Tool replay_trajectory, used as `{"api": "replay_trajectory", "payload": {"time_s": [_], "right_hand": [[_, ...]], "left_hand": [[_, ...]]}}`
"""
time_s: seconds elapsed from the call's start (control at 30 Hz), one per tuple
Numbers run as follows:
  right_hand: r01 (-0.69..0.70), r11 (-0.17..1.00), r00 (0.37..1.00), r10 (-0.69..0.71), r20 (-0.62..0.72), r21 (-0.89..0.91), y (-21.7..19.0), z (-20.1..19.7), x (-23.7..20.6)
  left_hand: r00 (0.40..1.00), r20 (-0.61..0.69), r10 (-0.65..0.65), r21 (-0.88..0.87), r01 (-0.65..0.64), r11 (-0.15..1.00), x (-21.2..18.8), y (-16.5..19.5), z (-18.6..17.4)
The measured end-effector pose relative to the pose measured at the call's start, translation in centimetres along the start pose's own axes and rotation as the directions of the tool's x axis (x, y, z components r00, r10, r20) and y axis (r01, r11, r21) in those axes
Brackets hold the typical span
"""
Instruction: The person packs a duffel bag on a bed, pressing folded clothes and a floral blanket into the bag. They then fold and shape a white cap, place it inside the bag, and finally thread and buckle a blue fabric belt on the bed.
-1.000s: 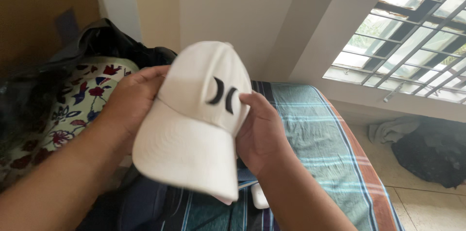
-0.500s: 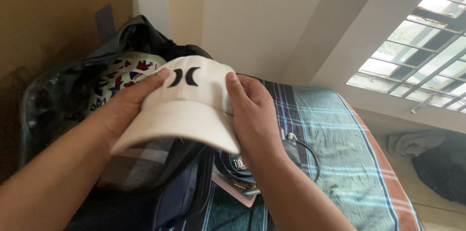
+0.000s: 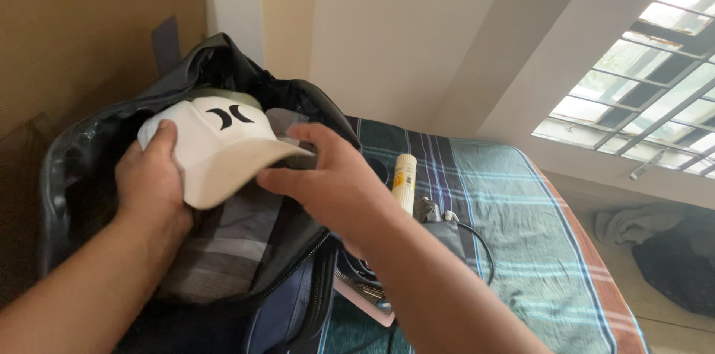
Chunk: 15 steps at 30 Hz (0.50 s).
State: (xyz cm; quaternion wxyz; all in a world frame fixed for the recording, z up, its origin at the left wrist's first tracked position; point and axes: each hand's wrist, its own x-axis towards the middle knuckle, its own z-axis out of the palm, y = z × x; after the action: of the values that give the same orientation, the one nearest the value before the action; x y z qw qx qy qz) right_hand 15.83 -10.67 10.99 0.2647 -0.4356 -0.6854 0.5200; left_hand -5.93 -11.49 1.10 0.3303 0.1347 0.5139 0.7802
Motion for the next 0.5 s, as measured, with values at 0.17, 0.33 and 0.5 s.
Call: {"api": "replay_trajectory", "payload": {"time_s": [0.17,0.33,0.5], "right_hand": [[0.208,0.801,0.933,-0.334,-0.132,-0.562,1.8,0.8,0.5],[0.243,0.82,0.896,-0.394,-0.203,-0.518,3.6,0.9,0.0],[0.386,0.773,0.832,-0.527,-0.172,-0.504,4.7,0.4,1.1]], "left_hand": [[0.974,0.021,0.224,0.29,-0.22,0.931,-1.2,0.0,0.3],[0.834,0.093,0.544,0.678,-0.453,0.579,-1.4,2.0,0.4],[0.97,0.065,0.233,0.616,-0.223,0.755,1.0,2.9,-0.7]]}}
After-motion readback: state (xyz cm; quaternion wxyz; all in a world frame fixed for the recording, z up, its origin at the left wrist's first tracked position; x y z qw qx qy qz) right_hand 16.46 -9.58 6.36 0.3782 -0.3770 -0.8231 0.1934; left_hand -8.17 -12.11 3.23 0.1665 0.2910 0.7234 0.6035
